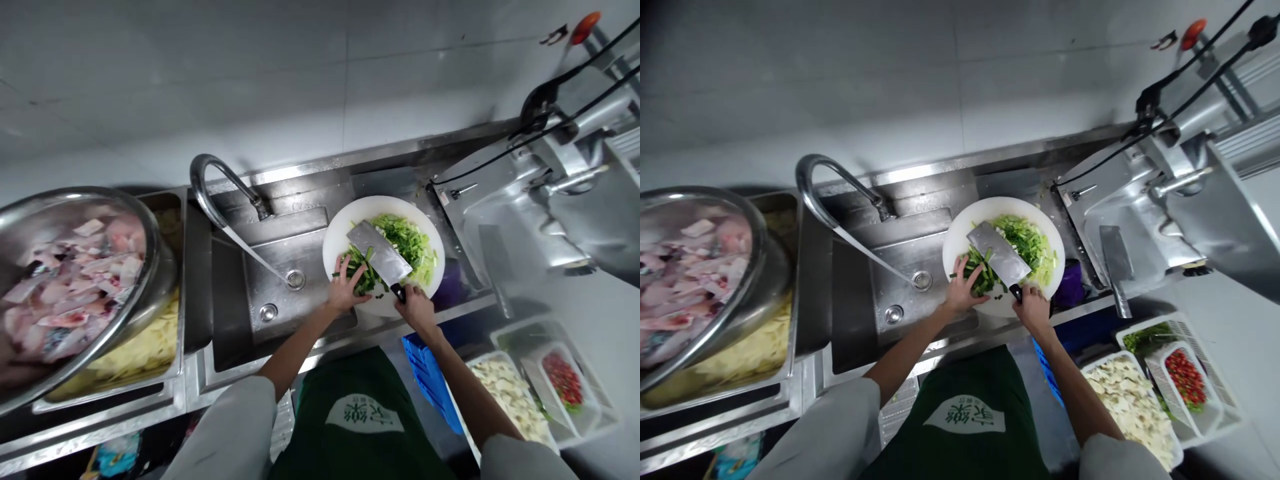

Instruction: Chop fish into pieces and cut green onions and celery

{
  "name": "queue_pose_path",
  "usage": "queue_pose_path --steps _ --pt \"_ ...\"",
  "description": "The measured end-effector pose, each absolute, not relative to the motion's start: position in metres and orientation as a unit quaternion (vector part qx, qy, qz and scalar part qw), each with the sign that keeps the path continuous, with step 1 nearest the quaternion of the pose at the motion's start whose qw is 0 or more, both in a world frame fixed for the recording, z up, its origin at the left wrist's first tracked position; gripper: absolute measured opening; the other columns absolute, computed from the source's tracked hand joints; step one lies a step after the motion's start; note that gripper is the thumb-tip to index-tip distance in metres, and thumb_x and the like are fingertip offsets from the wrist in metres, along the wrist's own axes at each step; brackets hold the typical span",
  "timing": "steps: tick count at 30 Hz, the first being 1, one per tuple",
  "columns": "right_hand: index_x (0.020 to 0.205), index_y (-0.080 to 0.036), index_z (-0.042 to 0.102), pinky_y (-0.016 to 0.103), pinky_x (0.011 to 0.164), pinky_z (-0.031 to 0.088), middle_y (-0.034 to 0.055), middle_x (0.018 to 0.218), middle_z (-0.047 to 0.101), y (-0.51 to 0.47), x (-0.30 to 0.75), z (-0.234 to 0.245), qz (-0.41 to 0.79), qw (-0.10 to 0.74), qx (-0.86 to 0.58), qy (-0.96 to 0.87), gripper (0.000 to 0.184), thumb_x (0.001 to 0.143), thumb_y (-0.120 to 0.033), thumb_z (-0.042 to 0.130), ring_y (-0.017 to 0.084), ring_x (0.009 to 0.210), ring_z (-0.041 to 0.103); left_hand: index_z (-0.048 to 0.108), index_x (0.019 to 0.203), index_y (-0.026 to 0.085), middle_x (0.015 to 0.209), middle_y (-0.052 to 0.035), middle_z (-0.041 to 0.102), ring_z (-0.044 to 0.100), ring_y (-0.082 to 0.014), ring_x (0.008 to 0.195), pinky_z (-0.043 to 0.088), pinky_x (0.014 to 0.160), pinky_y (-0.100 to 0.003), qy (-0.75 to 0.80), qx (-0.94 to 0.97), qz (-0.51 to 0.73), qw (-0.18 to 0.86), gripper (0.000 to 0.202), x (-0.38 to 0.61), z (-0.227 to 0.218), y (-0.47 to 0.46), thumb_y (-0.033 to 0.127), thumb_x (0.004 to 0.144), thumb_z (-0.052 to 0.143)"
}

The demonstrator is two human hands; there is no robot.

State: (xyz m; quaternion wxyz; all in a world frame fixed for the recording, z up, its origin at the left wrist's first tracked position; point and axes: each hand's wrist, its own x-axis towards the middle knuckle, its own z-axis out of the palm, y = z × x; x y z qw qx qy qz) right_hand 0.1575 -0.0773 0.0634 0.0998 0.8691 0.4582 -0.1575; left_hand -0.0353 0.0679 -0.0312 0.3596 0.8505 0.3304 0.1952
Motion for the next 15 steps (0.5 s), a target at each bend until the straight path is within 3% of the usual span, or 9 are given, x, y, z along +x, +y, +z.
queue_pose_path --steps 5,8,11,15 --pt "0.117 -0.017 0.062 0.032 0.075 0.048 0.0161 0.11 0.068 -0.071 0.184 0.09 -0.114 0.106 0.864 0.478 0.031 0.09 -0.032 0.067 0.028 0.099 0.065 0.047 0.156 0.024 0.173 -0.0207 0.016 0.013 -0.0462 0.161 0.033 0.124 -0.061 0.452 0.794 0.266 0.307 0.088 -0.008 -0.031 0.059 0.058 0.082 0.079" --pt "0.118 -0.017 0.062 0.031 0.072 0.048 0.0163 0.113 0.066 -0.082 0.208 0.113 -0.076 0.122 0.858 0.492 0.031 0.09 -0.03 0.067 0.029 0.104 0.062 0.048 0.157 0.024 0.17 -0.0195 0.025 0.019 -0.0437 0.16 0.027 0.126 -0.063 0.482 0.782 0.256 0.301 0.073 0.028 -0.02 0.054 0.052 0.093 0.067" --pt "0.114 -0.018 0.064 0.029 0.068 0.046 0.014 0.112 0.066 -0.089 0.231 0.127 -0.066 0.113 0.857 0.499 0.026 0.091 -0.029 0.065 0.027 0.098 0.064 0.052 0.156 0.027 0.168 -0.0167 0.033 0.024 -0.0441 0.158 0.029 0.123 -0.064 0.466 0.788 0.239 0.324 0.061 0.055 -0.008 0.052 0.049 0.099 0.058" --pt "0.1 -0.016 0.066 0.029 0.068 0.045 0.0115 0.098 0.069 -0.096 0.25 0.128 -0.101 0.004 0.859 0.502 0.018 0.088 -0.028 0.061 0.023 0.082 0.065 0.056 0.153 0.031 0.164 -0.0117 0.046 0.021 -0.0434 0.16 0.026 0.121 -0.07 0.469 0.784 0.257 0.316 0.05 0.049 0.005 0.055 0.042 0.105 0.045"
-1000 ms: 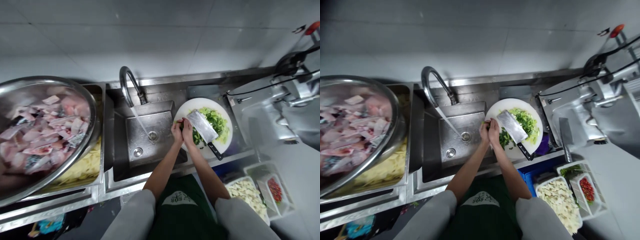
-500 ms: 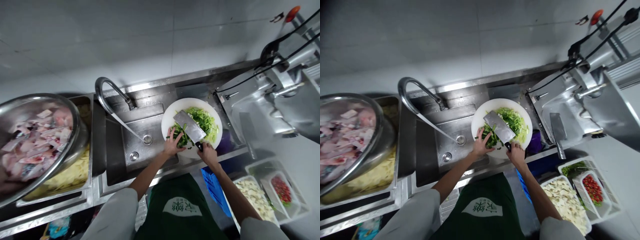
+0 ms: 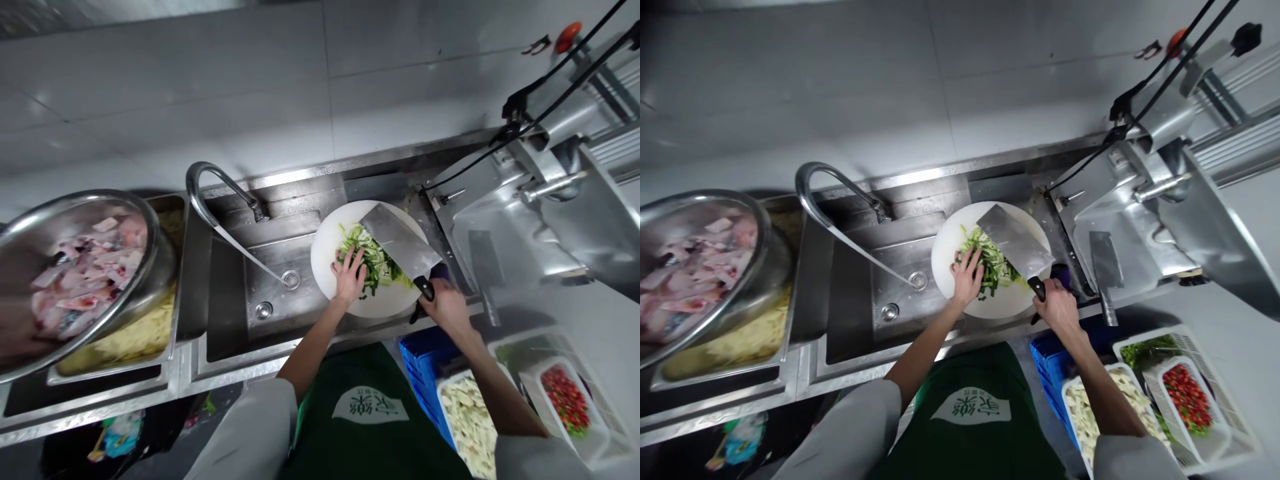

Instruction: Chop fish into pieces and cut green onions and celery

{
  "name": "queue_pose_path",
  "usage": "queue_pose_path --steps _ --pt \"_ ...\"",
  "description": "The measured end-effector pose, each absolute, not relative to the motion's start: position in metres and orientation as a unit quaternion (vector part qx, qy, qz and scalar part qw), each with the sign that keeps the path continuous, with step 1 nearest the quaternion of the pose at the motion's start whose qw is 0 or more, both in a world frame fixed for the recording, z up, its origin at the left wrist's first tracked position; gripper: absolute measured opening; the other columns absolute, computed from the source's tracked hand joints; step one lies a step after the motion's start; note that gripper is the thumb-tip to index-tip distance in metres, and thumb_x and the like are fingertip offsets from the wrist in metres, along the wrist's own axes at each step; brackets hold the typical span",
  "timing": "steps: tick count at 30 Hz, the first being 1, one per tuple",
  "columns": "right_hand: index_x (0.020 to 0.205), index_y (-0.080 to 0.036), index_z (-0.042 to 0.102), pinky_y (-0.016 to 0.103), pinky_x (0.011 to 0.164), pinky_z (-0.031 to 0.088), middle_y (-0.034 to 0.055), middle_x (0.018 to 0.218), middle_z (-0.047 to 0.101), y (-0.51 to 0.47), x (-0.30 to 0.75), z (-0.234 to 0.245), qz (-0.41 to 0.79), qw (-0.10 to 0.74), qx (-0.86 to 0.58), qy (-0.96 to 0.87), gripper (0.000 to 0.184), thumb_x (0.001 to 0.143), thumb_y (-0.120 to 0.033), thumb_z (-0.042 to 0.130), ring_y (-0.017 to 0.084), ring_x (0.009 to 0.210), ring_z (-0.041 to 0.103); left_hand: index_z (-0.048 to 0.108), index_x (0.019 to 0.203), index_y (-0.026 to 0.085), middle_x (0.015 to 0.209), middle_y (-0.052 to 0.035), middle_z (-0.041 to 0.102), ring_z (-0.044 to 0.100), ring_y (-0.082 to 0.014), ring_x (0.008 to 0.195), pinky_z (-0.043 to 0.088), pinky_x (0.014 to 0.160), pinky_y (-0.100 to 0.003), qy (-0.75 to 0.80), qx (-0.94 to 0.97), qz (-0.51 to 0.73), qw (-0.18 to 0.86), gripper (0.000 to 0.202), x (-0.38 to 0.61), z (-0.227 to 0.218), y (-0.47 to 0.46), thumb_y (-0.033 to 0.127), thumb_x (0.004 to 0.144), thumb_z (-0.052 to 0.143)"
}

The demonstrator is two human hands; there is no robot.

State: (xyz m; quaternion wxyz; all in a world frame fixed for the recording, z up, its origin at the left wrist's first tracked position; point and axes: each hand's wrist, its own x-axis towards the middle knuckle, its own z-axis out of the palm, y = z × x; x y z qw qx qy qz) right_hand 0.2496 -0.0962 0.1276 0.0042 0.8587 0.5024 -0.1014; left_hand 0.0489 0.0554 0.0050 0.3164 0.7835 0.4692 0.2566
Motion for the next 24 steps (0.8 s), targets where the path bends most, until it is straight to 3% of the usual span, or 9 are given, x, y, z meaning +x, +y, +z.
queue_pose_path --steps 3,6,8,12,15,17,20,22,24 --pt "0.089 -0.017 0.066 0.03 0.066 0.046 0.0074 0.08 0.069 -0.106 0.25 0.124 -0.175 -0.134 0.848 0.483 0.016 0.083 -0.03 0.058 0.021 0.071 0.063 0.064 0.145 0.027 0.152 -0.0123 0.061 0.037 -0.0377 0.154 0.031 0.121 -0.066 0.458 0.783 0.291 0.304 0.047 0.021 0.011 0.065 0.039 0.108 0.038" --pt "0.09 -0.018 0.064 0.028 0.059 0.046 0.0011 0.064 0.063 -0.121 0.238 0.128 -0.304 -0.262 0.804 0.439 0.023 0.087 -0.039 0.054 0.017 0.057 0.058 0.073 0.127 0.02 0.136 -0.0144 0.072 0.064 -0.0283 0.13 0.047 0.114 -0.049 0.431 0.766 0.354 0.321 0.046 -0.017 0.012 0.088 0.04 0.107 0.036" --pt "0.097 -0.018 0.063 0.027 0.055 0.046 -0.0017 0.059 0.06 -0.13 0.227 0.132 -0.364 -0.307 0.772 0.421 0.03 0.091 -0.045 0.054 0.016 0.053 0.056 0.077 0.107 0.018 0.122 -0.0139 0.077 0.072 -0.0249 0.113 0.055 0.103 -0.042 0.476 0.71 0.411 0.318 0.046 -0.048 0.009 0.111 0.042 0.106 0.037" --pt "0.097 -0.017 0.064 0.026 0.056 0.046 0.0001 0.066 0.062 -0.139 0.21 0.134 -0.377 -0.298 0.744 0.465 0.036 0.093 -0.052 0.055 0.015 0.057 0.055 0.065 0.079 0.018 0.081 -0.007 0.073 0.069 -0.0169 0.067 0.056 0.065 -0.029 0.644 0.492 0.502 0.303 0.04 -0.129 -0.006 0.168 0.04 0.1 0.039" --pt "0.09 -0.017 0.065 0.026 0.058 0.047 0.0012 0.067 0.062 -0.138 0.206 0.119 -0.449 -0.249 0.685 0.517 0.04 0.095 -0.055 0.053 0.015 0.06 0.056 0.055 0.071 0.02 0.062 -0.0008 0.058 0.057 -0.0142 0.053 0.05 0.055 -0.026 0.725 0.382 0.503 0.275 0.035 -0.186 -0.011 0.206 0.034 0.097 0.037" --pt "0.085 -0.018 0.065 0.026 0.058 0.047 0.0013 0.067 0.062 -0.133 0.207 0.1 -0.492 -0.221 0.653 0.532 0.044 0.094 -0.06 0.055 0.015 0.062 0.055 0.058 0.074 0.02 0.065 -0.0024 0.06 0.061 -0.0168 0.061 0.054 0.062 -0.029 0.735 0.418 0.471 0.252 0.027 -0.213 -0.01 0.228 0.031 0.094 0.043" --pt "0.079 -0.02 0.06 0.026 0.052 0.045 -0.001 0.061 0.057 -0.126 0.211 0.074 -0.541 -0.188 0.651 0.499 0.051 0.088 -0.07 0.058 0.014 0.055 0.052 0.068 0.091 0.016 0.089 -0.0094 0.07 0.069 -0.023 0.088 0.058 0.088 -0.038 0.688 0.585 0.365 0.226 0.015 -0.231 -0.008 0.267 0.024 0.087 0.055" --pt "0.078 -0.021 0.056 0.026 0.046 0.04 -0.0042 0.055 0.05 -0.122 0.216 0.066 -0.575 -0.167 0.66 0.452 0.058 0.084 -0.078 0.057 0.012 0.047 0.047 0.071 0.108 0.013 0.108 -0.0124 0.071 0.068 -0.0237 0.099 0.056 0.098 -0.039 0.638 0.667 0.302 0.239 0.026 -0.231 -0.009 0.296 0.019 0.084 0.062" --pt "0.077 -0.022 0.053 0.025 0.042 0.036 -0.0061 0.053 0.046 -0.12 0.221 0.065 -0.581 -0.163 0.677 0.421 0.062 0.079 -0.084 0.057 0.011 0.043 0.044 0.069 0.123 0.01 0.121 -0.0134 0.068 0.066 -0.0213 0.1 0.057 0.096 -0.036 0.582 0.721 0.256 0.274 0.041 -0.225 -0.014 0.326 0.019 0.083 0.068"
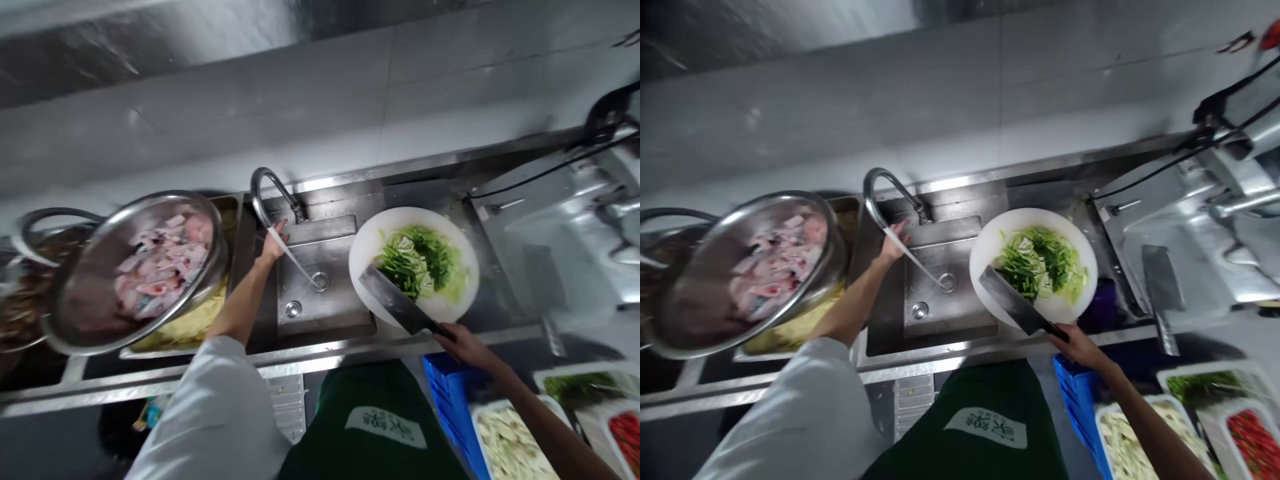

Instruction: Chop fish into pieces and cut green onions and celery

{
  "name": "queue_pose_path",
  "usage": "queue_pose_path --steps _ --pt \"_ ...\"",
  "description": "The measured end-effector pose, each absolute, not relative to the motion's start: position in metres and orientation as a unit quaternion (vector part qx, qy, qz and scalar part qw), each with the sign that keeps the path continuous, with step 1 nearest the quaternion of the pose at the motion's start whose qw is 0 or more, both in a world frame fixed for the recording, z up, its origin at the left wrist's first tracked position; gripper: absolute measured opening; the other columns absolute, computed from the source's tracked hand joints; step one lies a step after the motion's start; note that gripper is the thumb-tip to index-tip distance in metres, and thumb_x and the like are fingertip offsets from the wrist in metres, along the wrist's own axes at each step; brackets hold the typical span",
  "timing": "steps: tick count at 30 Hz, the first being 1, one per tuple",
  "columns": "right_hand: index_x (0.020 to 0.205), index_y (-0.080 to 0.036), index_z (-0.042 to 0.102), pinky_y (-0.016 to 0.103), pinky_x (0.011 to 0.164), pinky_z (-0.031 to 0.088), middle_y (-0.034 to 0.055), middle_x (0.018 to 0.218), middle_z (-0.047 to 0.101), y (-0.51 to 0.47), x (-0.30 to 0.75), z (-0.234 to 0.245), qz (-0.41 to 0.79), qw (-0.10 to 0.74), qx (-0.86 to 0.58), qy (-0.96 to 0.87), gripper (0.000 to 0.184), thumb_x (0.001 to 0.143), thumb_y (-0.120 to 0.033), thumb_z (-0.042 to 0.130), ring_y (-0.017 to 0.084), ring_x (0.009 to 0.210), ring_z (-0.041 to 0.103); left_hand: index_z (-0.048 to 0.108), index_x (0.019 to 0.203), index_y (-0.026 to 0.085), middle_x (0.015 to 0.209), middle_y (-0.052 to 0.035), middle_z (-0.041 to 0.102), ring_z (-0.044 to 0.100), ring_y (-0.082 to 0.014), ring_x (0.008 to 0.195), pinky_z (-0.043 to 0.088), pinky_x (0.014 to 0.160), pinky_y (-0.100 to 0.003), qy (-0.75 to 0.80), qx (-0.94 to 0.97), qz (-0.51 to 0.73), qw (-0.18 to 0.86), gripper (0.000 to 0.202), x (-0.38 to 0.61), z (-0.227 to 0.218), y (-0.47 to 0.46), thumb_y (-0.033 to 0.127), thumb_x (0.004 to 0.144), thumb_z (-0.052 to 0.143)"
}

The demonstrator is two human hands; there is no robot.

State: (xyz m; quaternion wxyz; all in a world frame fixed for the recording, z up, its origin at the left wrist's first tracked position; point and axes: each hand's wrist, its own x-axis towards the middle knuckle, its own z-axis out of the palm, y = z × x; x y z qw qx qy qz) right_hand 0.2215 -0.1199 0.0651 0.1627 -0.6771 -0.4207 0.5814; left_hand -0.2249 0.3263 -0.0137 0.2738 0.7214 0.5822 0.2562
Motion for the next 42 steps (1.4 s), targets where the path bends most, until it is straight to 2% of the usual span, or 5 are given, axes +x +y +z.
queue_pose_path --steps 12,21,27,32,42 --pt "0.085 -0.02 0.062 0.026 0.05 0.041 0.0 0.06 0.057 -0.167 0.198 0.137 0.274 0.227 -0.842 -0.406 0.056 0.092 -0.075 0.052 0.015 0.054 0.052 0.067 0.07 0.021 0.064 -0.0058 0.066 0.065 -0.0231 0.075 0.05 0.076 -0.033 0.465 0.828 0.099 0.296 0.019 -0.165 -0.019 0.394 0.032 0.085 0.069" --pt "0.107 -0.007 0.064 0.032 0.059 0.039 0.0184 0.081 0.071 -0.149 0.21 0.111 0.048 -0.079 -0.957 -0.277 0.035 0.104 -0.035 0.041 0.023 0.06 0.063 0.053 0.073 0.021 0.061 0.0041 0.051 0.062 -0.0175 0.063 0.061 0.077 -0.041 0.675 0.503 0.412 0.35 0.017 -0.163 -0.031 0.306 0.016 0.089 0.049" --pt "0.113 -0.005 0.06 0.03 0.066 0.042 0.0193 0.089 0.073 -0.125 0.18 0.08 0.114 -0.112 -0.937 -0.311 0.03 0.106 -0.027 0.041 0.023 0.072 0.069 0.069 0.1 0.021 0.11 -0.0117 0.072 0.069 -0.0283 0.114 0.053 0.109 -0.049 0.54 0.614 0.472 0.33 0.02 -0.136 -0.038 0.156 0.029 0.091 0.053" --pt "0.111 -0.008 0.062 0.029 0.069 0.044 0.0167 0.088 0.074 -0.136 0.19 0.08 0.126 -0.059 -0.915 -0.379 0.028 0.103 -0.028 0.044 0.022 0.075 0.07 0.06 0.141 0.02 0.16 -0.0182 0.049 0.042 -0.0322 0.153 0.032 0.129 -0.052 0.436 0.705 0.352 0.435 0.05 -0.022 -0.037 0.129 0.047 0.099 0.052" --pt "0.115 -0.008 0.06 0.031 0.073 0.049 0.0211 0.1 0.075 -0.079 0.258 0.081 0.142 -0.095 -0.867 -0.468 0.029 0.105 -0.027 0.041 0.026 0.085 0.073 0.048 0.156 0.014 0.17 -0.0204 0.033 0.028 -0.0347 0.16 0.02 0.133 -0.055 0.368 0.766 0.253 0.462 0.075 0.111 -0.032 0.147 0.064 0.101 0.046"
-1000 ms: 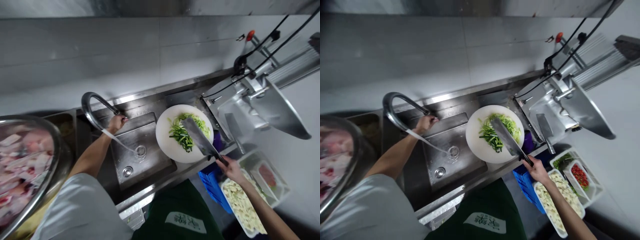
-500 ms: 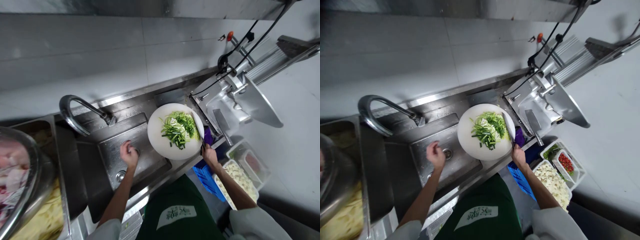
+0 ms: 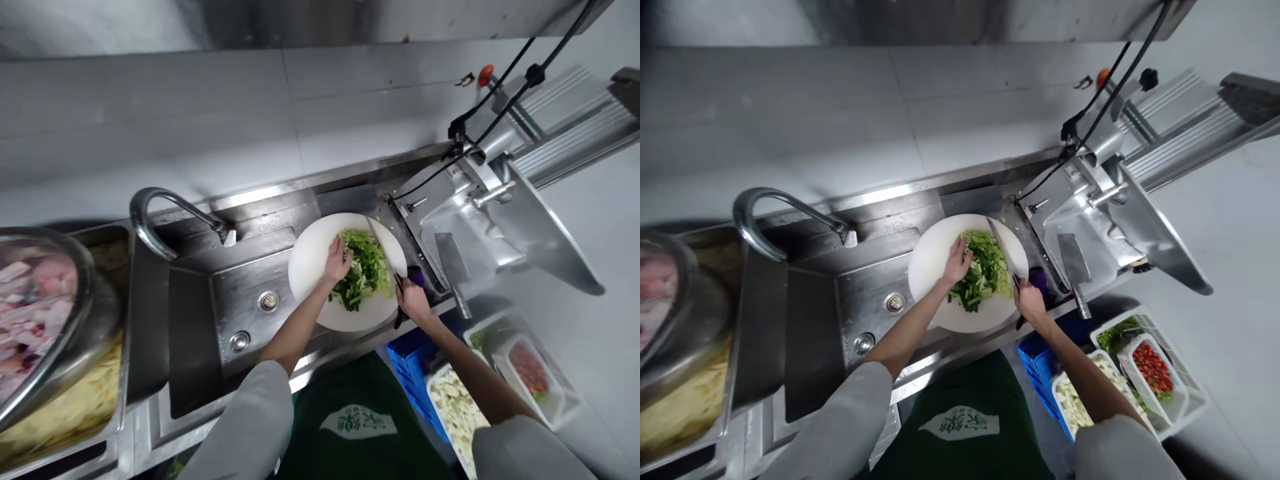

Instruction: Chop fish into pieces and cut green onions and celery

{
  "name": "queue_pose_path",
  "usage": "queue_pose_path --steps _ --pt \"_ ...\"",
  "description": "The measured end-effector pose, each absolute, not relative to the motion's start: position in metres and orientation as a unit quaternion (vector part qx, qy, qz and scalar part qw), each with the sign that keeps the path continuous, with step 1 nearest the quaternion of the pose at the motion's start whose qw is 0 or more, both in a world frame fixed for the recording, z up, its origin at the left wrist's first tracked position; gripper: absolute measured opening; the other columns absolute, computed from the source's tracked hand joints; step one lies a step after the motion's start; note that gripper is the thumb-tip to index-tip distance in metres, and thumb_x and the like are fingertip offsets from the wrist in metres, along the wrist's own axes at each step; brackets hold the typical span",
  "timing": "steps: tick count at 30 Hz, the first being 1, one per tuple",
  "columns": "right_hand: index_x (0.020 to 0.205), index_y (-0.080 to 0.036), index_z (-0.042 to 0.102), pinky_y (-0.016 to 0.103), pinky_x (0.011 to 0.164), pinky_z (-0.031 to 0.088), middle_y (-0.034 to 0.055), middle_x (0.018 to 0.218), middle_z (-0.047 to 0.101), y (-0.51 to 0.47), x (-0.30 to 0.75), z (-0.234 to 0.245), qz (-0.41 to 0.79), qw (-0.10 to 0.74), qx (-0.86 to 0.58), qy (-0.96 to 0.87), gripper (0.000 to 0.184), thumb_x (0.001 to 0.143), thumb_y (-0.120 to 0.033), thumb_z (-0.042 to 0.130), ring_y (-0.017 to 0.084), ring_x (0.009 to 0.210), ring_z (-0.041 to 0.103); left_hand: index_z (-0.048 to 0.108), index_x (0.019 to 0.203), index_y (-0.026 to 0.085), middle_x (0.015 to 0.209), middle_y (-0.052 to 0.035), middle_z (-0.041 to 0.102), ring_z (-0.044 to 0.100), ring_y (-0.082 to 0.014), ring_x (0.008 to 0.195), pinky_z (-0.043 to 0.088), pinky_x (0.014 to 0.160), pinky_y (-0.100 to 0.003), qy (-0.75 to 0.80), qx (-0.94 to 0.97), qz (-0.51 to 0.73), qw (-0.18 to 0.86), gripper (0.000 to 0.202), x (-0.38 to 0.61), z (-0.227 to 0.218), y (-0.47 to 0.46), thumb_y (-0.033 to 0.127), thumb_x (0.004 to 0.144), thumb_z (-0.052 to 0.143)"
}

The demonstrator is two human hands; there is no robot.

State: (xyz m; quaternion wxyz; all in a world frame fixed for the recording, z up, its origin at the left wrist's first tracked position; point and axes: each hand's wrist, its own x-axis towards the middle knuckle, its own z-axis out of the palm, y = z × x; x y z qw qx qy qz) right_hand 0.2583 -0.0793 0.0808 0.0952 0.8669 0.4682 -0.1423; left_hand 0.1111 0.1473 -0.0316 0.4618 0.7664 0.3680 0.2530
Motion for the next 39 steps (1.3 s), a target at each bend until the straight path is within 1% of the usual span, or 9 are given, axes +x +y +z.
queue_pose_path --steps 4,10,13,15,19,23,28,34,39 --pt "0.114 -0.011 0.06 0.029 0.076 0.048 0.018 0.108 0.075 -0.077 0.275 0.079 -0.19 0.074 0.813 0.546 0.025 0.105 -0.026 0.041 0.024 0.096 0.073 0.04 0.162 0.021 0.172 -0.0145 0.033 0.029 -0.0297 0.161 0.022 0.134 -0.049 0.347 0.78 0.233 0.466 0.075 0.066 -0.027 0.139 0.064 0.101 0.046" --pt "0.12 -0.01 0.058 0.028 0.074 0.048 0.0198 0.114 0.073 -0.074 0.285 0.076 -0.191 0.097 0.815 0.538 0.028 0.106 -0.026 0.04 0.025 0.097 0.073 0.03 0.166 0.023 0.177 -0.0159 0.015 0.017 -0.0348 0.164 0.021 0.133 -0.053 0.445 0.767 0.243 0.393 0.088 0.017 -0.026 0.063 0.064 0.094 0.06" --pt "0.124 -0.01 0.058 0.029 0.074 0.048 0.0191 0.115 0.073 -0.07 0.275 0.076 -0.231 0.1 0.786 0.565 0.027 0.104 -0.022 0.044 0.025 0.097 0.074 0.026 0.167 0.023 0.177 -0.0162 0.012 0.012 -0.0347 0.164 0.015 0.134 -0.056 0.523 0.714 0.292 0.362 0.081 0.044 -0.03 0.027 0.058 0.099 0.053" --pt "0.119 -0.012 0.06 0.028 0.077 0.048 0.0169 0.113 0.075 -0.068 0.277 0.078 -0.248 0.073 0.774 0.578 0.025 0.104 -0.023 0.043 0.024 0.097 0.074 0.025 0.167 0.022 0.177 -0.016 0.013 0.011 -0.0331 0.165 0.013 0.134 -0.056 0.547 0.681 0.322 0.365 0.077 0.058 -0.032 0.019 0.055 0.102 0.048" --pt "0.106 -0.014 0.065 0.028 0.078 0.047 0.0164 0.109 0.076 -0.062 0.306 0.085 -0.226 0.024 0.785 0.576 0.028 0.106 -0.028 0.041 0.025 0.098 0.073 0.035 0.162 0.019 0.172 -0.0162 0.031 0.024 -0.0297 0.162 0.017 0.135 -0.052 0.566 0.644 0.356 0.371 0.068 0.046 -0.031 0.053 0.054 0.105 0.04" --pt "0.118 -0.009 0.064 0.031 0.075 0.048 0.0208 0.11 0.075 -0.055 0.329 0.087 -0.17 0.046 0.811 0.558 0.033 0.106 -0.031 0.042 0.029 0.096 0.074 0.054 0.152 0.02 0.164 -0.0137 0.046 0.038 -0.0298 0.157 0.023 0.134 -0.052 0.562 0.649 0.336 0.386 0.058 0.037 -0.023 0.15 0.052 0.105 0.042" --pt "0.128 -0.005 0.06 0.034 0.071 0.05 0.0238 0.111 0.072 -0.051 0.324 0.068 -0.12 0.084 0.842 0.519 0.036 0.103 -0.026 0.044 0.031 0.092 0.073 0.068 0.139 0.02 0.159 -0.0111 0.054 0.039 -0.029 0.156 0.024 0.133 -0.052 0.471 0.732 0.227 0.437 0.051 0.095 -0.016 0.24 0.049 0.102 0.049" --pt "0.134 -0.007 0.057 0.033 0.079 0.052 0.0236 0.12 0.067 -0.057 0.318 0.039 -0.123 0.051 0.828 0.545 0.042 0.105 -0.036 0.045 0.03 0.106 0.067 0.081 0.113 0.023 0.135 -0.0079 0.073 0.065 -0.0276 0.134 0.045 0.123 -0.045 0.322 0.801 0.158 0.479 0.056 0.105 -0.006 0.216 0.064 0.101 0.045" --pt "0.13 -0.007 0.062 0.039 0.1 0.048 0.0237 0.124 0.065 -0.06 0.326 0.029 -0.11 -0.007 0.791 0.601 0.042 0.104 -0.036 0.047 0.033 0.116 0.06 0.08 0.111 0.021 0.133 -0.0109 0.074 0.066 -0.0276 0.131 0.047 0.121 -0.045 0.312 0.816 0.212 0.437 0.06 0.082 0.016 0.191 0.065 0.102 0.041"
